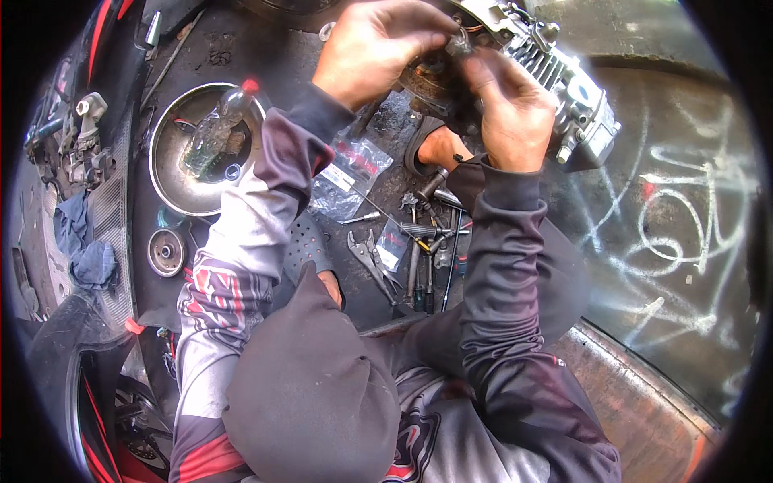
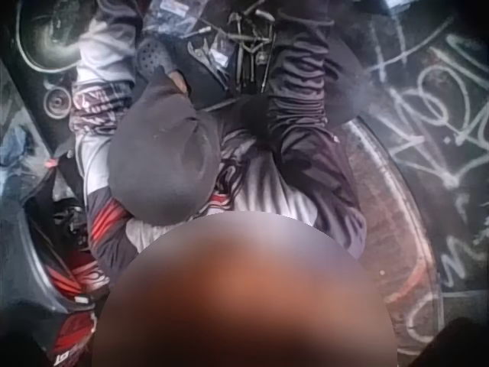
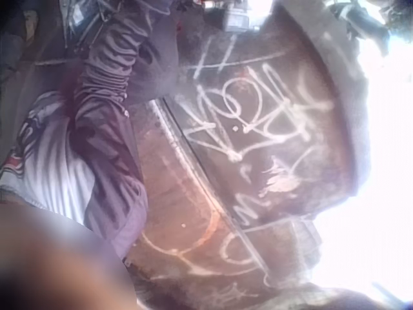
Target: Repairing and reassembling a motorcycle engine block.
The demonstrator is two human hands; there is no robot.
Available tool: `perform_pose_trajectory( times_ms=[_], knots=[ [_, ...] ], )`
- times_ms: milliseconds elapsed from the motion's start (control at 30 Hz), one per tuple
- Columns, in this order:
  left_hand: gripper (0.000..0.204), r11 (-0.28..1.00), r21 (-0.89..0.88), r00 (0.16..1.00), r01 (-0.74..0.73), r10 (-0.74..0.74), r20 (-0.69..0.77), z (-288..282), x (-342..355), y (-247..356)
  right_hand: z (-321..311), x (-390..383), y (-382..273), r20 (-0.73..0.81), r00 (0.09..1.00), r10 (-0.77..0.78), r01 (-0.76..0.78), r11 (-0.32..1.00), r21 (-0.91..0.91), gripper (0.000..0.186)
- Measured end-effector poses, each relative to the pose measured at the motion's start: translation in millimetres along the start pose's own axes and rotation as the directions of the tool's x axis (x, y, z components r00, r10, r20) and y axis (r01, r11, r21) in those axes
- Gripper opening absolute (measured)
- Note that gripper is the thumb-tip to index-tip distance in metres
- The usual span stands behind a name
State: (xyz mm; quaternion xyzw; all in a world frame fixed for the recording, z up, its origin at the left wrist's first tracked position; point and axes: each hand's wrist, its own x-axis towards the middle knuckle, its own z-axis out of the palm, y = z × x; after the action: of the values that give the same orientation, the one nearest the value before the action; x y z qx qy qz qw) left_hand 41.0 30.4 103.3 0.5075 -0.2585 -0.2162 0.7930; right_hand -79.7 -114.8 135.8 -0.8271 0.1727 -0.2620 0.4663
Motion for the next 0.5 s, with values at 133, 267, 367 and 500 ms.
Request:
perform_pose_trajectory(
  times_ms=[133, 267, 367, 500],
  knots=[
    [0.019, 0.846, 0.381, 0.88, -0.374, 0.454, -0.144, 13.9, -3.8, 3.8, 11.7, -4.3, 7.7, -0.146, 0.98, -0.138, 0.127, 0.988, -0.085, 0.019],
    [0.021, 0.908, 0.394, 0.933, -0.143, 0.256, -0.251, 19.0, -4.9, 6.2, 21.8, -4.7, 10.4, -0.26, 0.921, -0.289, 0.23, 0.945, -0.233, 0.016],
    [0.019, 0.777, 0.575, 0.865, -0.254, 0.449, -0.224, 16.4, 1.0, -8.2, 34.1, -7.6, 15.6, -0.328, 0.88, -0.343, 0.258, 0.926, -0.276, 0.015],
    [0.019, 0.807, 0.505, 0.844, -0.305, 0.475, -0.248, 23.5, 7.1, -12.0, 34.8, -2.7, 28.1, -0.366, 0.851, -0.377, 0.28, 0.915, -0.291, 0.016]
  ],
)
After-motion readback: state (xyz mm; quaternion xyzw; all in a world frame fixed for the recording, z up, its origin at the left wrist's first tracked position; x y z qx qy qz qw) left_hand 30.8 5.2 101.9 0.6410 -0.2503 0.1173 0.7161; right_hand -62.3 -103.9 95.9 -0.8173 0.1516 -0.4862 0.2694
